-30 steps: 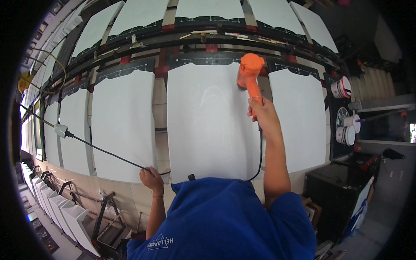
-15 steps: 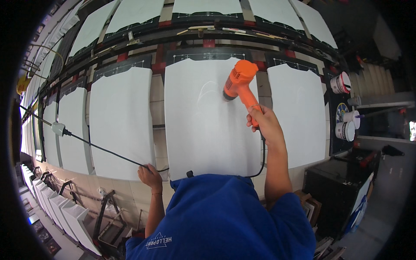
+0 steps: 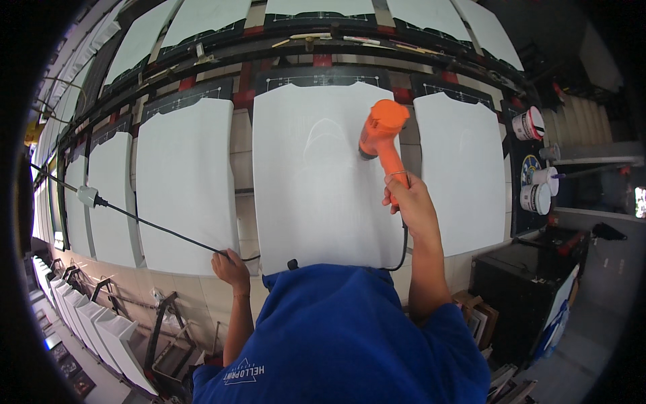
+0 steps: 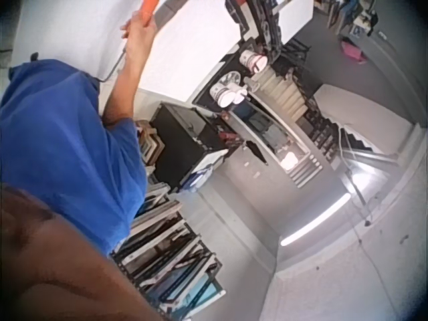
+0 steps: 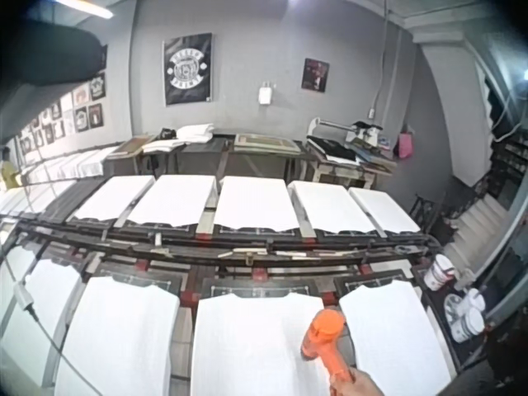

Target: The person uses an orange heat gun to apply heat to a white t-shirt laid flat on a heat press machine. They move the heat gun in circular motions across the fabric surface while occasionally touching the shirt with their left hand.

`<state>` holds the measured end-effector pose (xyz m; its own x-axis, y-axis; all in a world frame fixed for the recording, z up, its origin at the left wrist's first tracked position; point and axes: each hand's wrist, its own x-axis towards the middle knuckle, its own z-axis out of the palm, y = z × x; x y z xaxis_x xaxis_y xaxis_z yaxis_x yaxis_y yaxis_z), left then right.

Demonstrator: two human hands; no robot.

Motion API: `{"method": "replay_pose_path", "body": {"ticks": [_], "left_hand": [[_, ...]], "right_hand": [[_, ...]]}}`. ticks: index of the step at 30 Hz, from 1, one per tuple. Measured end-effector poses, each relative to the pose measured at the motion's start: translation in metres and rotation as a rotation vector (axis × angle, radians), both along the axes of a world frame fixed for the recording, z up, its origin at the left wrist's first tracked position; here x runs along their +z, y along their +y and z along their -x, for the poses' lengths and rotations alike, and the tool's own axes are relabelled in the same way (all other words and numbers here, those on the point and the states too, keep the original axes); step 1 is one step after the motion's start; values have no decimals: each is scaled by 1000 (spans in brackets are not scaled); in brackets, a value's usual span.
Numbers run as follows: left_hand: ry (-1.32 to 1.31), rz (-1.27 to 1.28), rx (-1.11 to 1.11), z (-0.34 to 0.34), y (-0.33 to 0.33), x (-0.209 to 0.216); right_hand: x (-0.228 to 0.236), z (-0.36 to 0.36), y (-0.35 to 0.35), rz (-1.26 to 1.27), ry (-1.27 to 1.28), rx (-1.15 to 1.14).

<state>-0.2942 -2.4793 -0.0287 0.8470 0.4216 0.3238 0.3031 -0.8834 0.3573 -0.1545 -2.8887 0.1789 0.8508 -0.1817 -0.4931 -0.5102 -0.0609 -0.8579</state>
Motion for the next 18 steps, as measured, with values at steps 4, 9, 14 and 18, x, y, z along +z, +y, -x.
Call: {"method": "replay_pose_path", "body": {"ticks": [4,9,14,18], "left_hand": [[14,-9,14,1,0,-2],[19,-4,23,0,-2,0],[24,-1,33,2,1,-4],[13,9,21,1,-1,-2]], "right_hand": [[4,7,-11,-22,8,-49],[9,15,-11,-7,-79,-115],[-2,13,-19,-57,-74,-115],[5,14,-16,-75,-41,-156]]}}
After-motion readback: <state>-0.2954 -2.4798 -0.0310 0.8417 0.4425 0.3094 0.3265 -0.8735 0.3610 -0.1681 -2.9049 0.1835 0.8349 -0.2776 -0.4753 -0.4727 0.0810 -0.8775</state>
